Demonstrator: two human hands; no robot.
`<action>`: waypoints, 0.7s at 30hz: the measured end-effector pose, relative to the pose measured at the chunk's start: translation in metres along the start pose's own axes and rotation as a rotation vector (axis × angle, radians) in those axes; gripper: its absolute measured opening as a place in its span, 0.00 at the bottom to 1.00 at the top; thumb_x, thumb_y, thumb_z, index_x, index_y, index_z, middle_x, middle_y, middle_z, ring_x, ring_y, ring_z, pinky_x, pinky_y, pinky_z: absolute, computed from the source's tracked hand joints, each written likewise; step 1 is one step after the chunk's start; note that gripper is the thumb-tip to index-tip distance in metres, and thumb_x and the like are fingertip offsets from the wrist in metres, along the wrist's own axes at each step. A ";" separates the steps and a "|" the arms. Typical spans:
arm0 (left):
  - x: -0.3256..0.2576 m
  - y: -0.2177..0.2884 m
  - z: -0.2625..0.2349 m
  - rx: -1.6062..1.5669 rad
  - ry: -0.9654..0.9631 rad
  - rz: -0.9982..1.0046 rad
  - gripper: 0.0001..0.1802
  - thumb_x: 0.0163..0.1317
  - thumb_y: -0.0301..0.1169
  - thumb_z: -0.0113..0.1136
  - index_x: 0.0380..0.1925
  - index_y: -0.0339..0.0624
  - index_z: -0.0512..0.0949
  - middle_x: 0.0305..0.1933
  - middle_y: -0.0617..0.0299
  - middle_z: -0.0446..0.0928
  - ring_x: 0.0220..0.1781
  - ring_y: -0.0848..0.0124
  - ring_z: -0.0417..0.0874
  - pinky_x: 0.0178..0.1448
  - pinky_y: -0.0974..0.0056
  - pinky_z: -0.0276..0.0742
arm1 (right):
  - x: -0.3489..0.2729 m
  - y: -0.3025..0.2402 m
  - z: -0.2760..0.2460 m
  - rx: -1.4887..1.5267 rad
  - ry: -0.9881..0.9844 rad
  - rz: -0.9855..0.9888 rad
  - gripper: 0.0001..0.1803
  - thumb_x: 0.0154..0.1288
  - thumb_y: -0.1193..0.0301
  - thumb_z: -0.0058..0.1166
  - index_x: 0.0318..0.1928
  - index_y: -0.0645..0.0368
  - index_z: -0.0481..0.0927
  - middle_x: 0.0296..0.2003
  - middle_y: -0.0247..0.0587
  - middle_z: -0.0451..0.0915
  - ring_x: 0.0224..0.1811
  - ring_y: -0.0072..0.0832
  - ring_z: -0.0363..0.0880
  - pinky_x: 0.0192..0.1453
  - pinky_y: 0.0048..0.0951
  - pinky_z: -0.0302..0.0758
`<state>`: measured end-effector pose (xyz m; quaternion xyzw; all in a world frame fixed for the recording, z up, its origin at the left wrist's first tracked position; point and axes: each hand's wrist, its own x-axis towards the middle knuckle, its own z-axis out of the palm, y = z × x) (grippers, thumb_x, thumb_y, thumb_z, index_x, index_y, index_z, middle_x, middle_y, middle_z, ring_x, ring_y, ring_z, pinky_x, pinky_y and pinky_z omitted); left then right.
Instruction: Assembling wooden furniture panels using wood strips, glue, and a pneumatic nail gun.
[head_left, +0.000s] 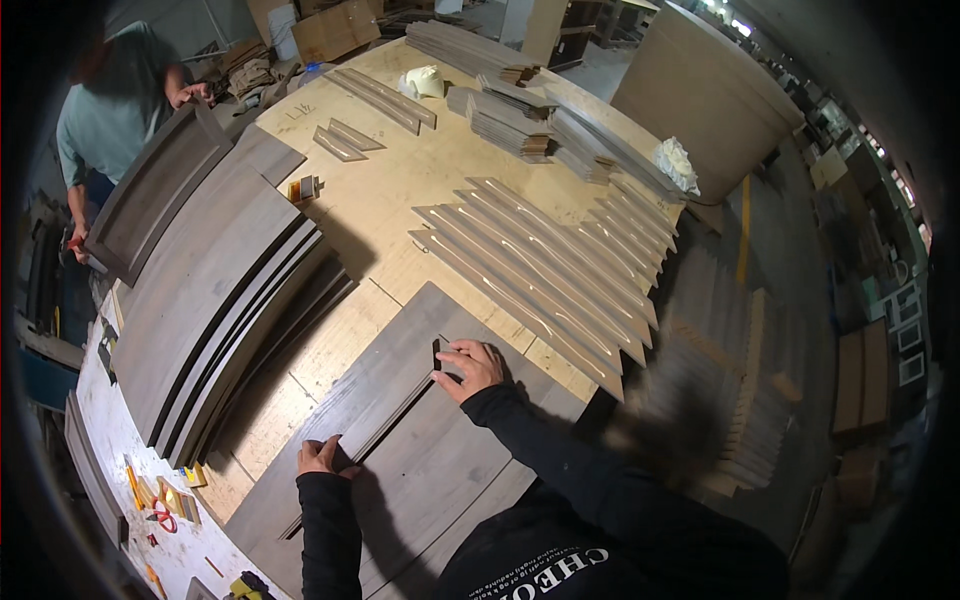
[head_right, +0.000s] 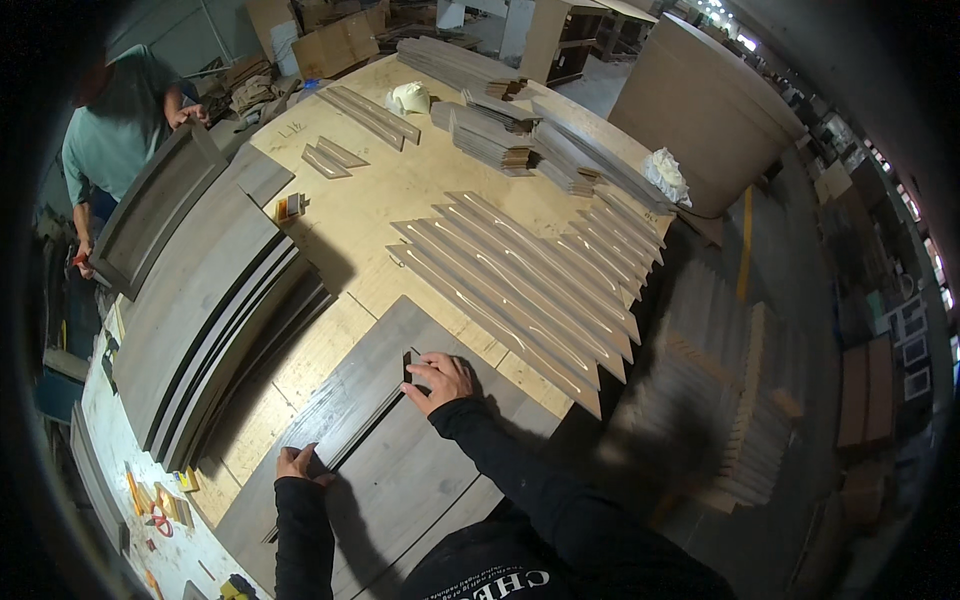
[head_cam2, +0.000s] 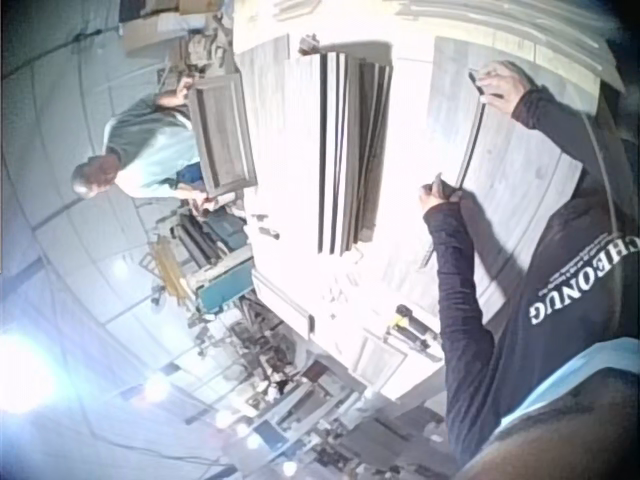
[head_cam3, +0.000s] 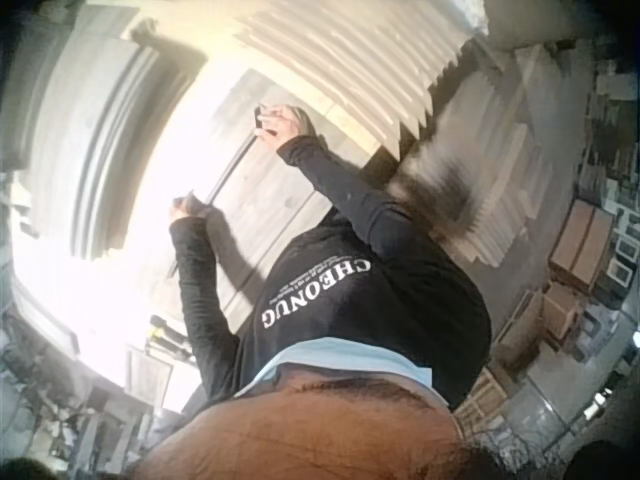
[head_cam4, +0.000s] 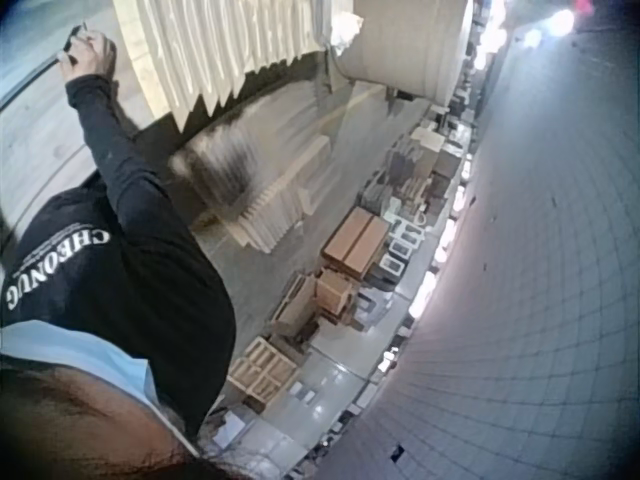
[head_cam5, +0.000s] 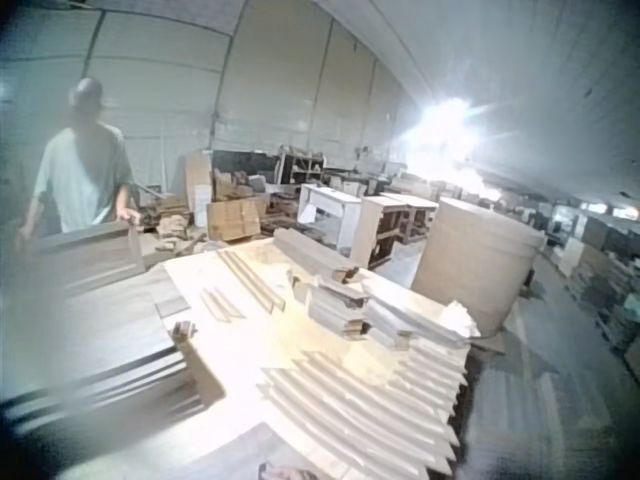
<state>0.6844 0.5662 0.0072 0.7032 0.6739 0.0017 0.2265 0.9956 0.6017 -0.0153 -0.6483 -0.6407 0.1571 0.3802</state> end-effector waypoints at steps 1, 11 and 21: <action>0.000 0.000 -0.001 0.003 -0.002 -0.001 0.37 0.27 0.37 0.74 0.46 0.52 0.75 0.41 0.55 0.67 0.46 0.59 0.69 0.52 0.60 0.69 | 0.000 -0.001 0.000 0.005 0.014 -0.012 0.16 0.45 0.64 0.63 0.37 0.51 0.80 0.42 0.37 0.71 0.43 0.34 0.70 0.48 0.33 0.65; 0.011 -0.054 0.040 -0.155 0.087 0.150 0.47 0.19 0.36 0.76 0.49 0.39 0.71 0.38 0.50 0.68 0.41 0.56 0.72 0.42 0.59 0.73 | -0.002 0.019 0.002 0.156 0.013 0.035 0.17 0.45 0.65 0.62 0.39 0.52 0.79 0.42 0.41 0.72 0.47 0.37 0.70 0.50 0.35 0.68; -0.046 -0.109 0.099 -0.829 0.130 -0.440 0.23 0.56 0.29 0.52 0.53 0.35 0.65 0.46 0.47 0.67 0.43 0.60 0.73 0.37 0.61 0.76 | -0.031 0.193 -0.213 -0.138 0.716 0.416 0.19 0.45 0.69 0.58 0.42 0.55 0.74 0.42 0.46 0.73 0.47 0.42 0.71 0.52 0.36 0.67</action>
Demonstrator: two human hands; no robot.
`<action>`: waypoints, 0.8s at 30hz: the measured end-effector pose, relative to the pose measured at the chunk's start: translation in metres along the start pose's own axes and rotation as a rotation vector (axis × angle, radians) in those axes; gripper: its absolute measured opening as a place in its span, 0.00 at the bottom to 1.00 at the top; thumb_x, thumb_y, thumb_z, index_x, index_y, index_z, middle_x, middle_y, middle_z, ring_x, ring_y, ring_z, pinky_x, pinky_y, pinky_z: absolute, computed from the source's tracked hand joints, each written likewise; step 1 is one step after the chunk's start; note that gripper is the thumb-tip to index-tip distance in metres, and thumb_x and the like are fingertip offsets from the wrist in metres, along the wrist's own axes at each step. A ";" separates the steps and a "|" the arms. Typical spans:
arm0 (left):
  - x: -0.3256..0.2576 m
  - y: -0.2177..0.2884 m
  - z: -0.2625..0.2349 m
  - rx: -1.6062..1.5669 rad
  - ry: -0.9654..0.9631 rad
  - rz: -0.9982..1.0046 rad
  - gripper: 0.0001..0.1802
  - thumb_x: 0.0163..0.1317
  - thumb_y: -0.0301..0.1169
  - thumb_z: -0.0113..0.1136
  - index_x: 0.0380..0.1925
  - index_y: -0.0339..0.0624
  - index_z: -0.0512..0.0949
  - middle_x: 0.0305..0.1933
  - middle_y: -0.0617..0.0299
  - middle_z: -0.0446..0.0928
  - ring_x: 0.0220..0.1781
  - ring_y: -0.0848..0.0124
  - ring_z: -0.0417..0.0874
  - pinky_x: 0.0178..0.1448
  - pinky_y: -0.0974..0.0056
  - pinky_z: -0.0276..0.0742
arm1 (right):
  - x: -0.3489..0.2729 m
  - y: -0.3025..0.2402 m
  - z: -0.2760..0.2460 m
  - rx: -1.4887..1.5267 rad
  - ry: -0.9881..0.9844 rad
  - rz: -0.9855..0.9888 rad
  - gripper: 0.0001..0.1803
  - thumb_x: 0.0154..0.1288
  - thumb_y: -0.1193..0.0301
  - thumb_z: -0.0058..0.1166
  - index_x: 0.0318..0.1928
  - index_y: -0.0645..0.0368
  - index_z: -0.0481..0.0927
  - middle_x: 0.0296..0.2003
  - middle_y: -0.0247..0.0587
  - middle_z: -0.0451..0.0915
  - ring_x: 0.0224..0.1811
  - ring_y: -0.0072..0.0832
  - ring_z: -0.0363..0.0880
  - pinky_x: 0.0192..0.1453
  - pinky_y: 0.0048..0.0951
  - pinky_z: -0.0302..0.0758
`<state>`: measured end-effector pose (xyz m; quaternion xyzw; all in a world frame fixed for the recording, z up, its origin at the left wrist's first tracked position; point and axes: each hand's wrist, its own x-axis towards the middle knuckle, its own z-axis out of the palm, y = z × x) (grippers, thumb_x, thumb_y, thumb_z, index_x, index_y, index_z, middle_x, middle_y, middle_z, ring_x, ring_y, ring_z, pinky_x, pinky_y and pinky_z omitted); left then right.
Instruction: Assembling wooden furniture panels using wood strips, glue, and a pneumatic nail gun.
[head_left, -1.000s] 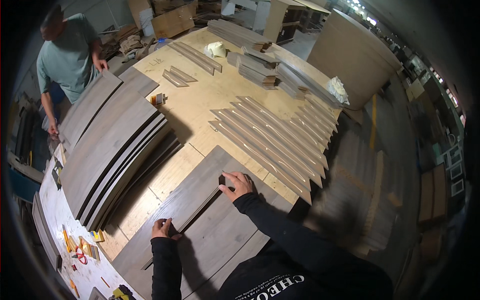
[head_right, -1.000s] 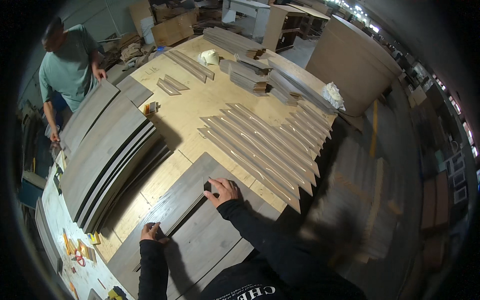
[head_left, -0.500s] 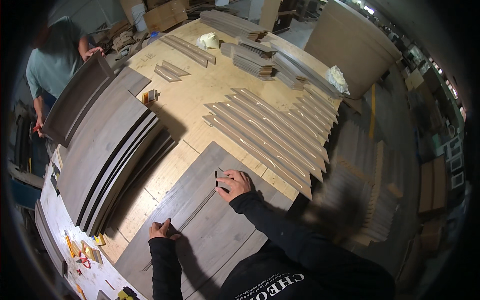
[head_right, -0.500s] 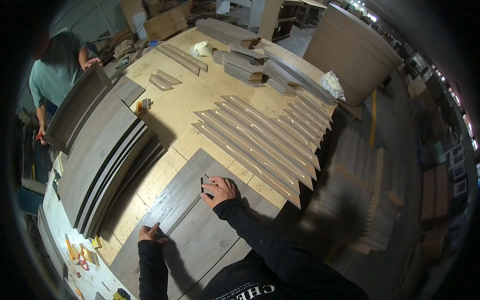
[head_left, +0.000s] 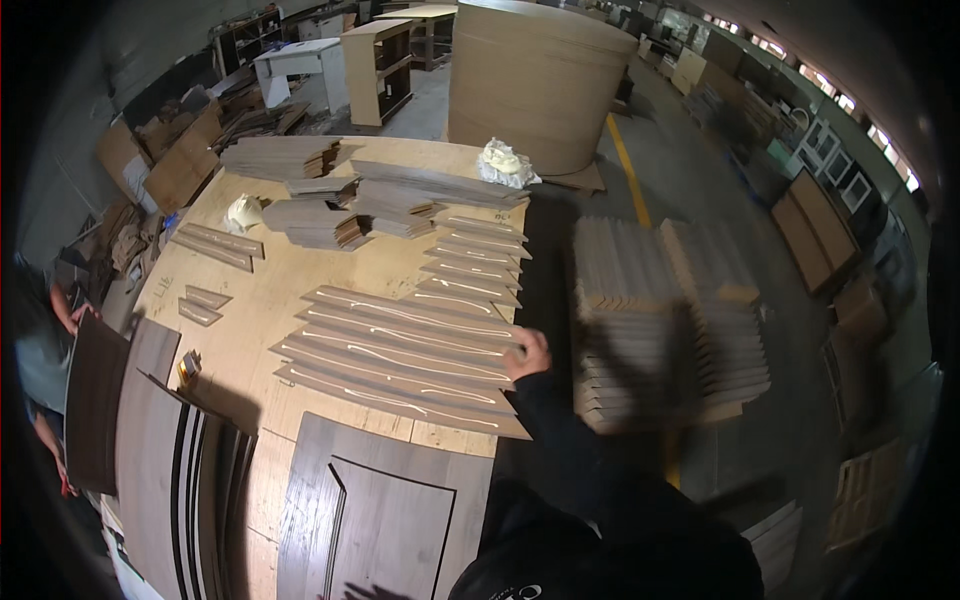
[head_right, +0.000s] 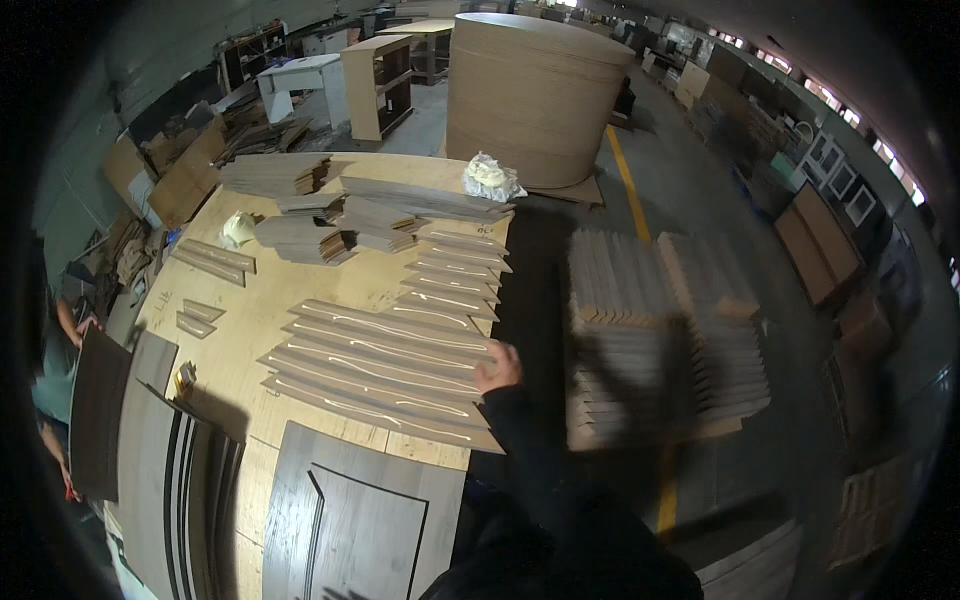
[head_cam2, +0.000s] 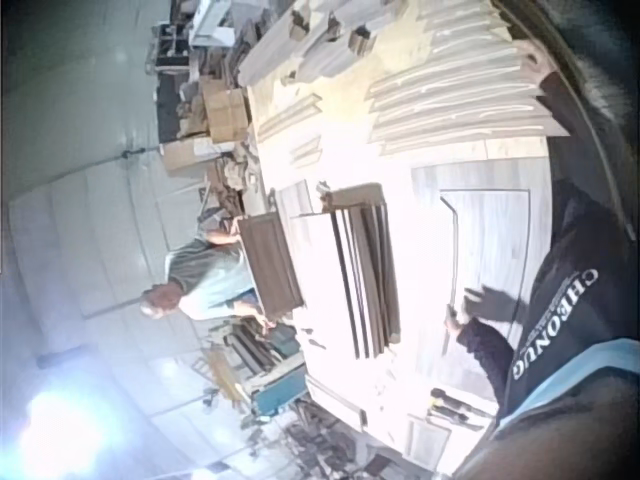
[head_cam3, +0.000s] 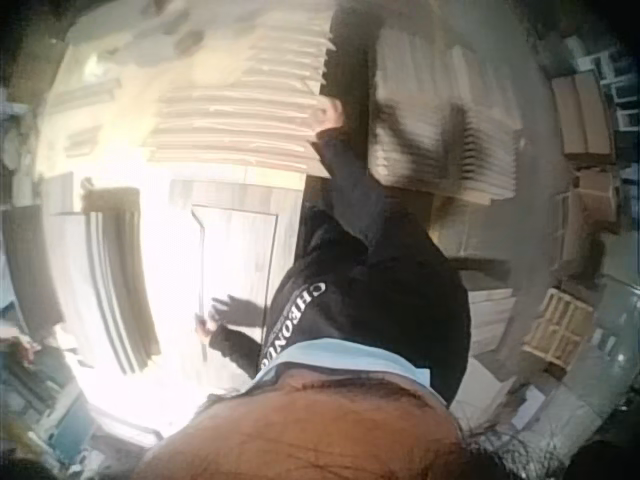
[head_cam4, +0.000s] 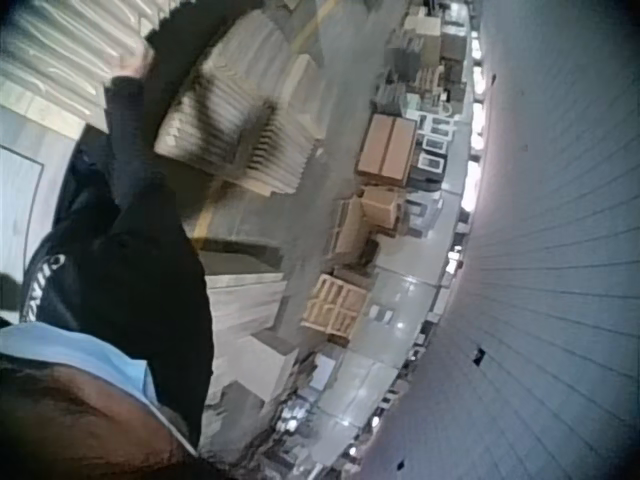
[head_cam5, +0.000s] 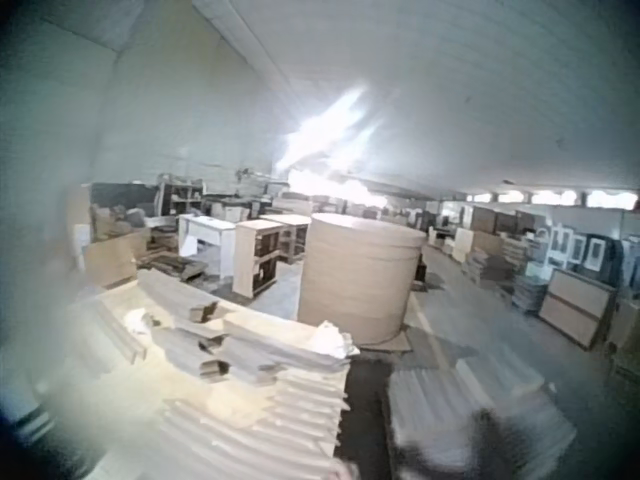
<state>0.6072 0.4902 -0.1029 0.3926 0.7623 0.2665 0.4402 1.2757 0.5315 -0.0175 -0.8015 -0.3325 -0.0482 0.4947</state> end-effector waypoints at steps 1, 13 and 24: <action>-0.031 0.042 0.035 0.128 0.022 0.131 0.25 0.53 0.25 0.56 0.53 0.35 0.65 0.47 0.49 0.68 0.43 0.63 0.73 0.39 0.62 0.76 | 0.017 0.019 -0.013 -0.053 0.036 0.026 0.19 0.46 0.68 0.58 0.42 0.55 0.74 0.43 0.47 0.73 0.47 0.42 0.71 0.52 0.35 0.68; -0.137 0.202 0.162 0.206 0.099 0.544 0.22 0.48 0.22 0.63 0.46 0.41 0.74 0.37 0.58 0.73 0.34 0.71 0.72 0.34 0.68 0.71 | 0.040 0.045 -0.008 -0.118 -0.426 0.287 0.19 0.47 0.59 0.58 0.39 0.53 0.75 0.39 0.41 0.75 0.42 0.39 0.73 0.45 0.37 0.70; -0.150 0.223 0.176 0.247 0.113 0.516 0.22 0.48 0.20 0.62 0.47 0.43 0.74 0.44 0.57 0.69 0.35 0.69 0.73 0.35 0.68 0.74 | 0.104 0.021 0.033 -0.468 -0.492 0.000 0.32 0.42 0.57 0.61 0.50 0.51 0.69 0.49 0.43 0.69 0.53 0.39 0.66 0.58 0.43 0.60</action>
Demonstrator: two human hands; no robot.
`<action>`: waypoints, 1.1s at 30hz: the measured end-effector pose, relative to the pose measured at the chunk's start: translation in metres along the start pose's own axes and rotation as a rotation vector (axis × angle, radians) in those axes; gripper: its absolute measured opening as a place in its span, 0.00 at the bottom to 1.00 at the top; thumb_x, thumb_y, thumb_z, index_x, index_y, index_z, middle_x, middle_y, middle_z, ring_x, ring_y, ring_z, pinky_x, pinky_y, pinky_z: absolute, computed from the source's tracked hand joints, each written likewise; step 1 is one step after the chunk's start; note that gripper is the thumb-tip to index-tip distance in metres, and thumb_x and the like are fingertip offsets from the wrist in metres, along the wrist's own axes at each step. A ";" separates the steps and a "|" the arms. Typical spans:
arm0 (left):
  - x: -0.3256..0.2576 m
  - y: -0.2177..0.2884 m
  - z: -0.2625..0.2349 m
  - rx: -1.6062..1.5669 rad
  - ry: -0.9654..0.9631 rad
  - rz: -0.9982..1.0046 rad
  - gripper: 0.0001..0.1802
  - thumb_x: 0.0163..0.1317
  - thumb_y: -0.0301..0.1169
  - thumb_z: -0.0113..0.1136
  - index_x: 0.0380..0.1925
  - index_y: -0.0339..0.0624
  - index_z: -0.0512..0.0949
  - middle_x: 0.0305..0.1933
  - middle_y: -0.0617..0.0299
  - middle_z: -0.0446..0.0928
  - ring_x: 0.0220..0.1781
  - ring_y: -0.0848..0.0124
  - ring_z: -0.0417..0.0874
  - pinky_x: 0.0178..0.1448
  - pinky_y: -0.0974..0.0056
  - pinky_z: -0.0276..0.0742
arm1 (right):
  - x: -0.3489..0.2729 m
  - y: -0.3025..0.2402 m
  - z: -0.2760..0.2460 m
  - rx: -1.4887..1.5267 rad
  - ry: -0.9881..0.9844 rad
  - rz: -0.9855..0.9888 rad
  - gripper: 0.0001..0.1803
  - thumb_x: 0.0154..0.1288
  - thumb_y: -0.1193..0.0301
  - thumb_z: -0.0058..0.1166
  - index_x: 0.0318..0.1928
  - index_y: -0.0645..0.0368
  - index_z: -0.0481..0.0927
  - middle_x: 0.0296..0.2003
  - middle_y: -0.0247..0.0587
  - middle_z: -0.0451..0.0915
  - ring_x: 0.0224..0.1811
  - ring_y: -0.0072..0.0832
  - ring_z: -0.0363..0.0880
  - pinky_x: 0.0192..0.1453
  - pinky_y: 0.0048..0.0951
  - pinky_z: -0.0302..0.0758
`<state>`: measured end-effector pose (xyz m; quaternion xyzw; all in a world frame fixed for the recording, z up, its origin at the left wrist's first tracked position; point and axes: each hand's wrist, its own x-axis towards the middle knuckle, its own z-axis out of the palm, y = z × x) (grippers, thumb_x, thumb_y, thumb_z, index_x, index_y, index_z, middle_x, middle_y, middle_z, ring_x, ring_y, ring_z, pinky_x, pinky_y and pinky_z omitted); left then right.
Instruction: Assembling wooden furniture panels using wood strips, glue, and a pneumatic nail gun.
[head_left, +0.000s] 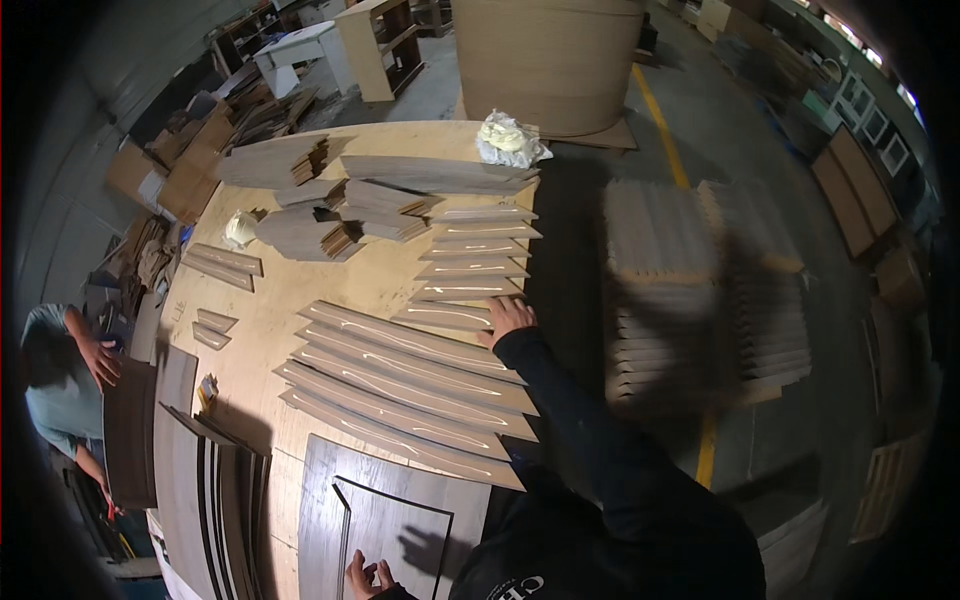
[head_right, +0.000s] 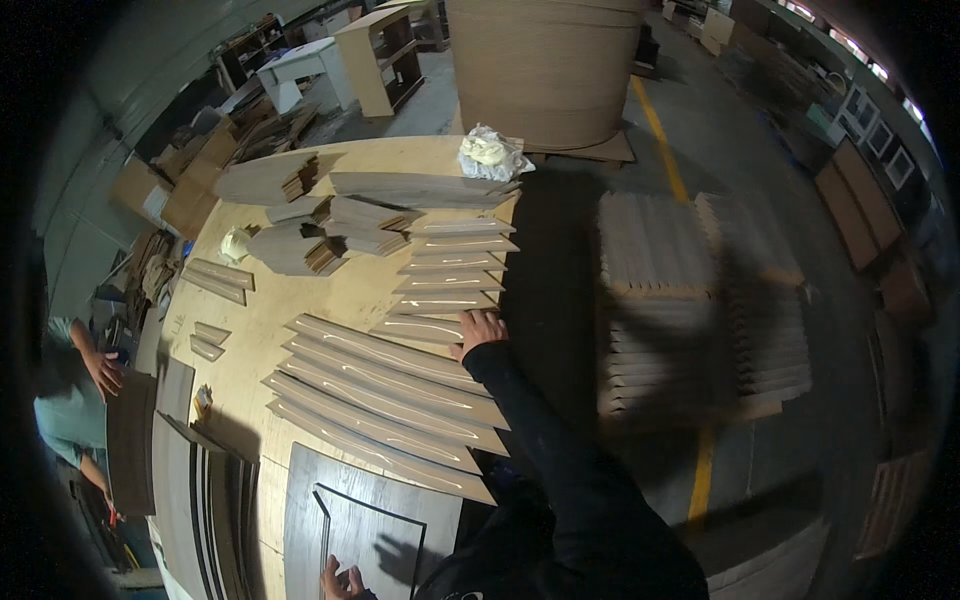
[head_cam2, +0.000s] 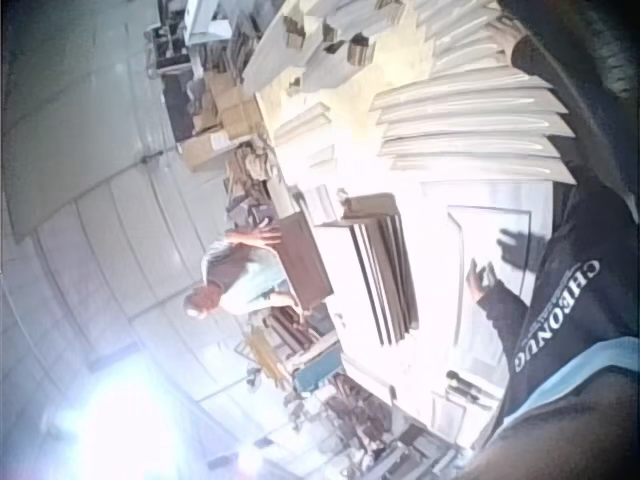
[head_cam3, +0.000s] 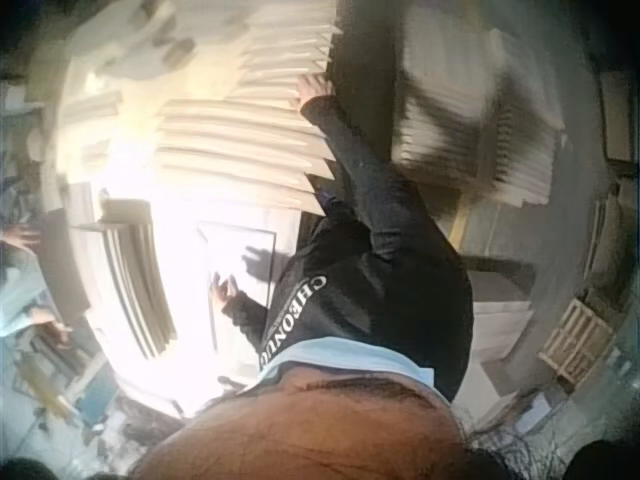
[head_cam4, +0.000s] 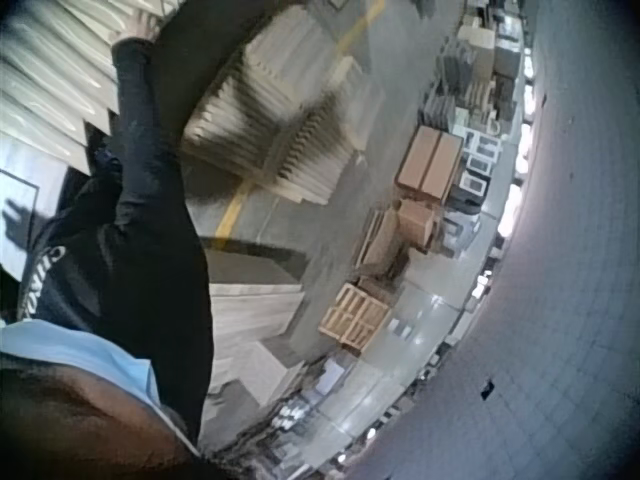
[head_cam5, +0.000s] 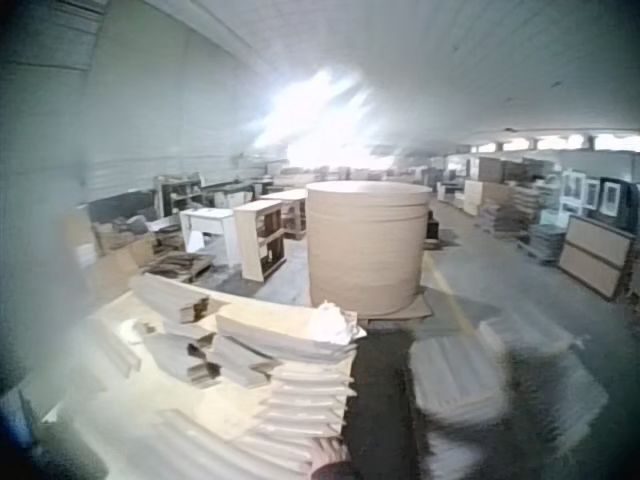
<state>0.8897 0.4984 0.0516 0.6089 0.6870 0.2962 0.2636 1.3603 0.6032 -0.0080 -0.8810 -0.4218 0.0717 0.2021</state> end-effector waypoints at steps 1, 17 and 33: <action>-0.001 0.004 -0.001 -0.007 -0.004 -0.022 0.22 0.49 0.20 0.62 0.47 0.42 0.74 0.44 0.56 0.69 0.36 0.69 0.73 0.35 0.67 0.74 | 0.005 -0.001 0.002 0.002 -0.006 -0.011 0.32 0.42 0.57 0.61 0.50 0.51 0.69 0.49 0.43 0.69 0.53 0.39 0.66 0.58 0.43 0.60; 0.006 0.064 0.022 0.019 -0.009 0.437 0.29 0.43 0.26 0.65 0.49 0.38 0.70 0.41 0.50 0.73 0.35 0.60 0.78 0.40 0.65 0.75 | -0.193 -0.105 0.000 1.733 -1.453 0.362 0.25 0.51 0.65 0.49 0.46 0.72 0.70 0.39 0.44 0.75 0.37 0.28 0.74 0.43 0.26 0.72; 0.021 -0.005 0.050 -0.224 -0.069 -0.390 0.29 0.38 0.46 0.67 0.35 0.32 0.77 0.29 0.51 0.77 0.32 0.63 0.78 0.39 0.65 0.73 | -0.226 -0.153 0.049 0.992 -1.051 -0.307 0.22 0.60 0.65 0.51 0.52 0.66 0.70 0.40 0.38 0.77 0.37 0.18 0.74 0.42 0.21 0.71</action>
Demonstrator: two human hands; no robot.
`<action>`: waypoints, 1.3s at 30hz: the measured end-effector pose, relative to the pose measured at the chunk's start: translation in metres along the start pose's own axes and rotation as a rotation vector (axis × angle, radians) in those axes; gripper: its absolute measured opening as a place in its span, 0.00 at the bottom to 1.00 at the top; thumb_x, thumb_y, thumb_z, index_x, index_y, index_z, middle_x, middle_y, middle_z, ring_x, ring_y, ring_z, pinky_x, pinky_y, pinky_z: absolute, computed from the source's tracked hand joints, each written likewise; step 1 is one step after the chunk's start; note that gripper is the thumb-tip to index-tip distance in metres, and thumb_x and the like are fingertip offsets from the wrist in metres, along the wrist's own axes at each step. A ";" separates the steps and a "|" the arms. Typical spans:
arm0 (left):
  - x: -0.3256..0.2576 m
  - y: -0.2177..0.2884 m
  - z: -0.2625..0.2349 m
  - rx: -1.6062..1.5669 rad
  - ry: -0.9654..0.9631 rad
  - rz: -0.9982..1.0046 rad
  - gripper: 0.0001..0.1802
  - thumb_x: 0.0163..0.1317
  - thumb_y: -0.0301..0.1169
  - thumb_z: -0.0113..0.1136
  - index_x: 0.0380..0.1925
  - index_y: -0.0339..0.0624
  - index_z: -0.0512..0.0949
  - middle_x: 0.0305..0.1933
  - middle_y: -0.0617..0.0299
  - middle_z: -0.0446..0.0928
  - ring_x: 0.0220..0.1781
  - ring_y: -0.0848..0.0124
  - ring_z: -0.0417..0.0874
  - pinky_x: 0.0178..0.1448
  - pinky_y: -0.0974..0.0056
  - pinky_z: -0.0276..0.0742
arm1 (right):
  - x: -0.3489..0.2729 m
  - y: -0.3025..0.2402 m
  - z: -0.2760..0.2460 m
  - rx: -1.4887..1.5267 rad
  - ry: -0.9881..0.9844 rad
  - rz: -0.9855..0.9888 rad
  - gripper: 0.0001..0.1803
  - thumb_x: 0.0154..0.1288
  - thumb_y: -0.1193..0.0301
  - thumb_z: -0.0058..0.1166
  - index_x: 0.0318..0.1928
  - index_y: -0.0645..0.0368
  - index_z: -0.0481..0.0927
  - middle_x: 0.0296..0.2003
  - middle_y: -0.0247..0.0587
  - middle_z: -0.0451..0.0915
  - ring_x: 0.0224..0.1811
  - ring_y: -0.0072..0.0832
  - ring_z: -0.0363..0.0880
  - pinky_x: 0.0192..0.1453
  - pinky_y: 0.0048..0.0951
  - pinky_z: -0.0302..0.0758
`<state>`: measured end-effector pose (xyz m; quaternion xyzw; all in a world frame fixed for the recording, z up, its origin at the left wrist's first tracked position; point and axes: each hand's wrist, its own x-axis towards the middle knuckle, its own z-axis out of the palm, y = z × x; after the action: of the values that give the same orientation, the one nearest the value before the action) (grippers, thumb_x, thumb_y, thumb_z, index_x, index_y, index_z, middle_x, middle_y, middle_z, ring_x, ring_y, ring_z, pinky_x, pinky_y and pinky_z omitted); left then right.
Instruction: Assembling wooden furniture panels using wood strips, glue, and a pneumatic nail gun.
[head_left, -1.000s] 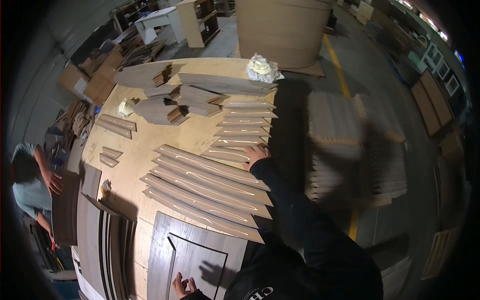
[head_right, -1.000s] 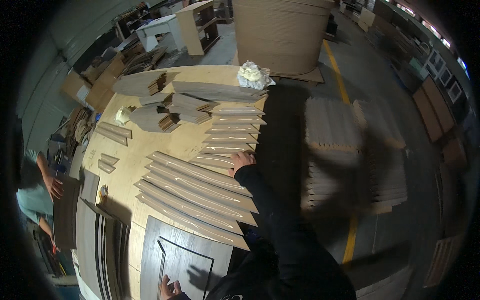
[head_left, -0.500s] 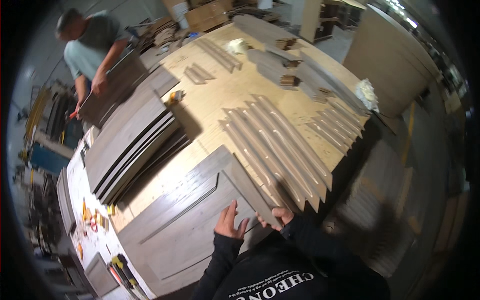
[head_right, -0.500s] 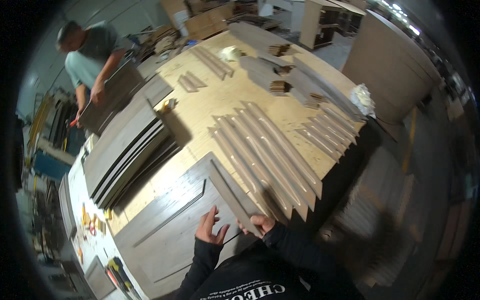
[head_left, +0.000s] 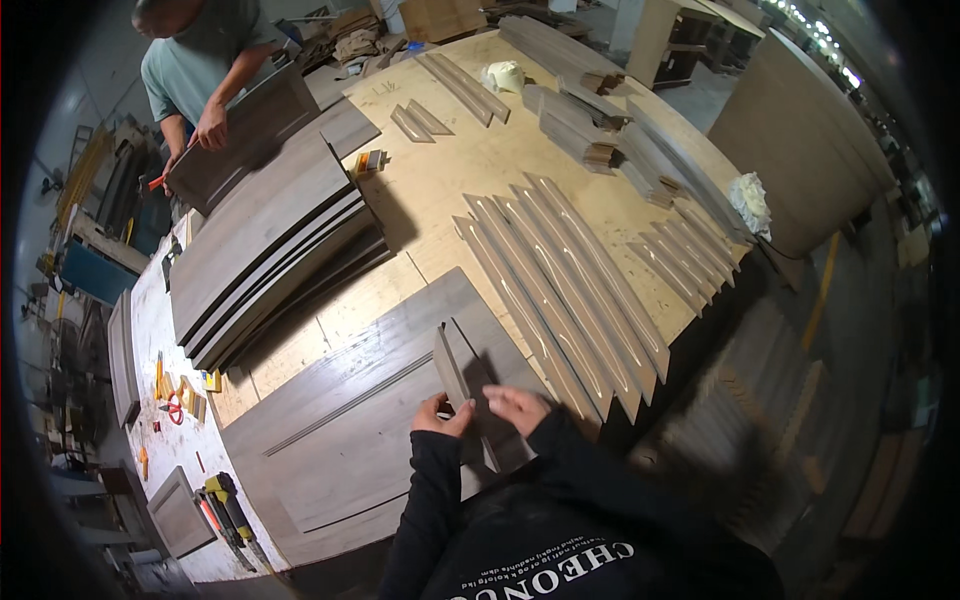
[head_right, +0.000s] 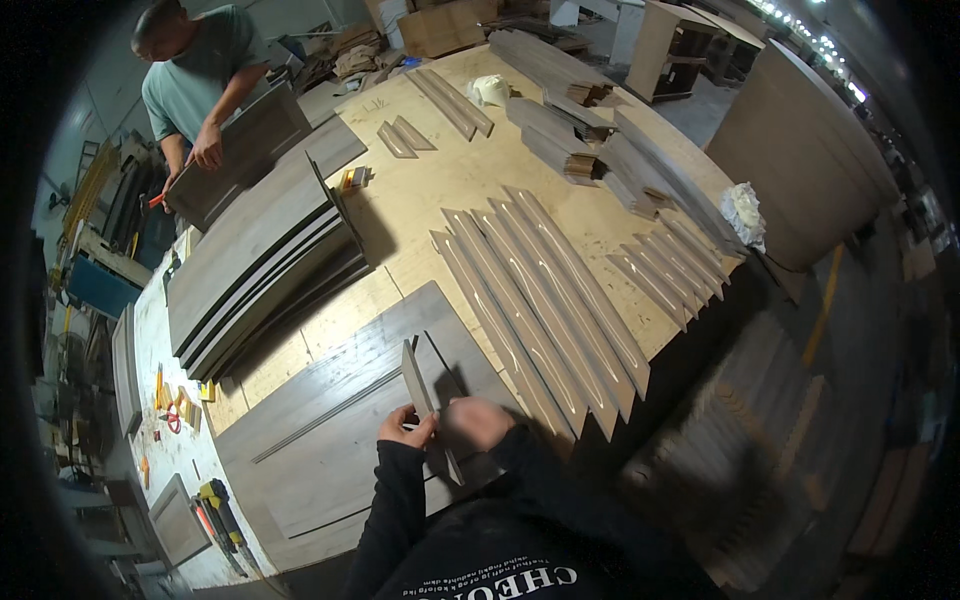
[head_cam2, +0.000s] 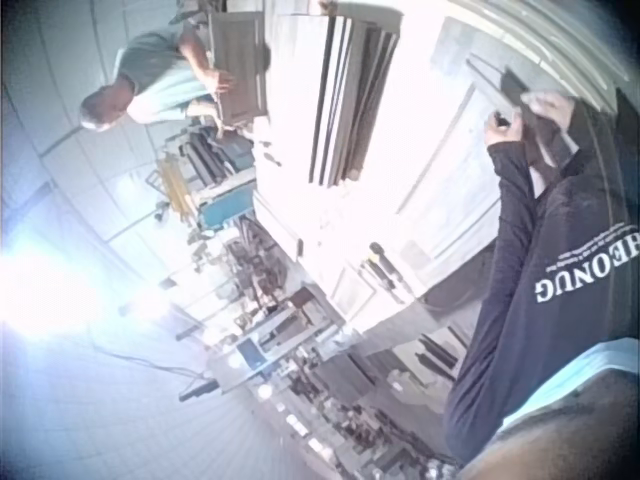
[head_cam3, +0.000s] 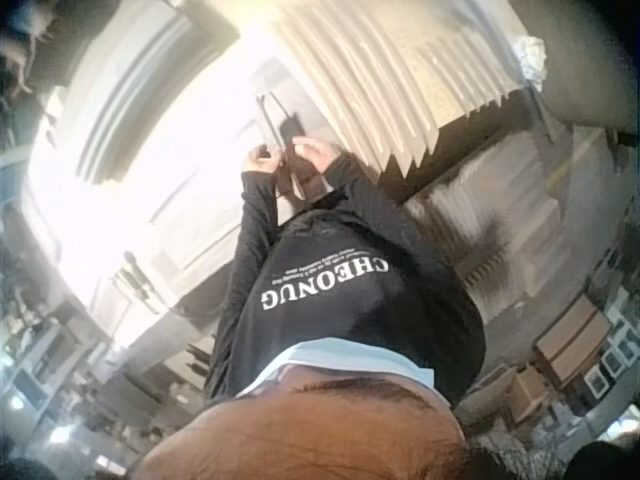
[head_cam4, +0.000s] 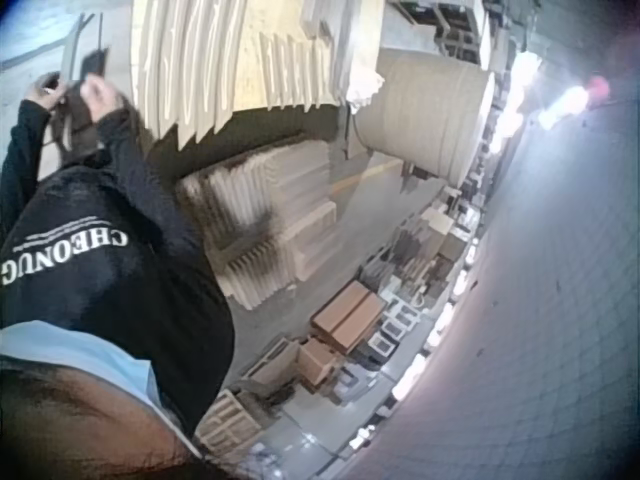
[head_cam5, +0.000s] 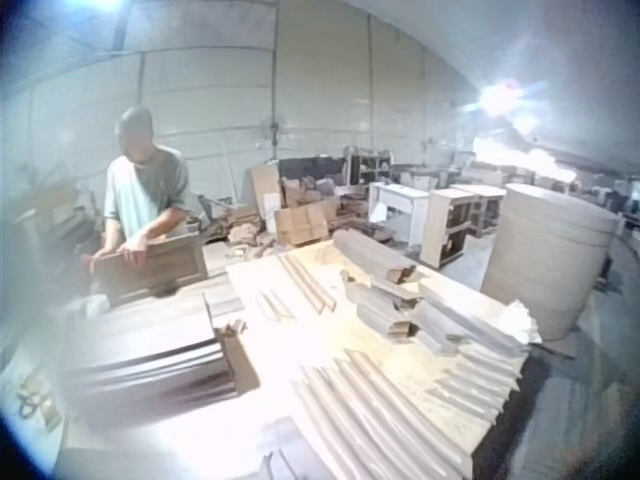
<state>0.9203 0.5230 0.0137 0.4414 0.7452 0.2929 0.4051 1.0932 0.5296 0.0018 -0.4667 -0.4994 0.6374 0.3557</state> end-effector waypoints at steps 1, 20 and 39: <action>0.001 0.006 0.004 0.132 0.055 0.071 0.29 0.39 0.46 0.66 0.35 0.32 0.77 0.27 0.52 0.77 0.30 0.64 0.79 0.37 0.65 0.74 | 0.017 0.010 -0.006 -0.051 0.074 -0.023 0.23 0.59 0.64 0.52 0.51 0.67 0.70 0.40 0.42 0.77 0.35 0.20 0.76 0.41 0.22 0.72; 0.015 0.044 0.041 0.521 0.225 0.018 0.47 0.40 0.45 0.66 0.58 0.35 0.55 0.43 0.44 0.70 0.39 0.50 0.75 0.39 0.56 0.73 | 0.095 -0.007 -0.022 -0.596 0.050 0.014 0.21 0.53 0.58 0.54 0.45 0.54 0.77 0.38 0.42 0.79 0.39 0.38 0.77 0.44 0.31 0.73; 0.104 0.012 -0.038 0.934 0.045 0.329 0.26 0.41 0.39 0.67 0.45 0.57 0.73 0.44 0.62 0.70 0.47 0.60 0.70 0.48 0.56 0.68 | 0.082 -0.004 -0.006 -0.698 0.171 -0.053 0.24 0.49 0.56 0.59 0.48 0.46 0.75 0.30 0.35 0.74 0.34 0.34 0.74 0.36 0.33 0.72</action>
<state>0.8635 0.6184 0.0065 0.6811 0.7258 -0.0026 0.0964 1.0735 0.6079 -0.0149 -0.5986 -0.6673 0.3776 0.2317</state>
